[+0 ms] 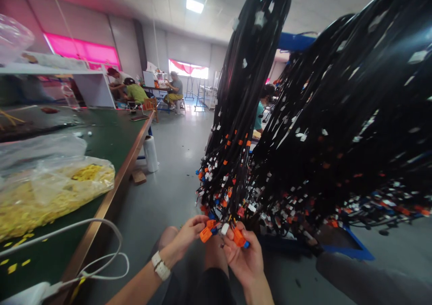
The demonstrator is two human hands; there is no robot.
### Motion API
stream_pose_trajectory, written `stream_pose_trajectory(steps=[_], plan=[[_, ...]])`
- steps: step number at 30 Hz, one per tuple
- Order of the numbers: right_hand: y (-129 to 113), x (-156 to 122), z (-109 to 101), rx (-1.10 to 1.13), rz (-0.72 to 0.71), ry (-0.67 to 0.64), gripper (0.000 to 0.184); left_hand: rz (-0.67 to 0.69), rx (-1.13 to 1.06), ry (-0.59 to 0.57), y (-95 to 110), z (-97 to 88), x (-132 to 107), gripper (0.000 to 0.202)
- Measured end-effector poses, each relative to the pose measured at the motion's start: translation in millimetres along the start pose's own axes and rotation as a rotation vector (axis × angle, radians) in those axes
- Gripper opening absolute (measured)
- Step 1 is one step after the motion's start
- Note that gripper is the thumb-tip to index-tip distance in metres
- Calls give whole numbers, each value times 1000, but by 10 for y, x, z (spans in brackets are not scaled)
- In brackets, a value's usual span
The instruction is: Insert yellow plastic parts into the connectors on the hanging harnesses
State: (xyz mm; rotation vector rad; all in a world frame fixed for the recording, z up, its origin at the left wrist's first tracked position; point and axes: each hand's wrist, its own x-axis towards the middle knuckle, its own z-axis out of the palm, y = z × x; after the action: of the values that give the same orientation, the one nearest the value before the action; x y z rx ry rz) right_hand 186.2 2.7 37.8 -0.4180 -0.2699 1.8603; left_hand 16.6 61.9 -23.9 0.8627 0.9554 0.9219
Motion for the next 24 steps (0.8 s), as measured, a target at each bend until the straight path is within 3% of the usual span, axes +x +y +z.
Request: stream_pose_trajectory(steps=[4,8,13,20,24], plan=[[65,-57,54,59,-14,-14,10,-181,-150,-58,-141,13,-26,37],[75,-128,5,103,-36,-8,11,-307,-396,-146,-82,75,-80,38],[40,-155,-127,139,-58,2,12,-312,-511,-230,76,84,-135,37],[58,-116,-226,61,-119,54,13,-298,-598,-586,297,193,-337,51],[41,-113,-243,23,-130,105,15,-257,-631,-673,415,215,-404,53]])
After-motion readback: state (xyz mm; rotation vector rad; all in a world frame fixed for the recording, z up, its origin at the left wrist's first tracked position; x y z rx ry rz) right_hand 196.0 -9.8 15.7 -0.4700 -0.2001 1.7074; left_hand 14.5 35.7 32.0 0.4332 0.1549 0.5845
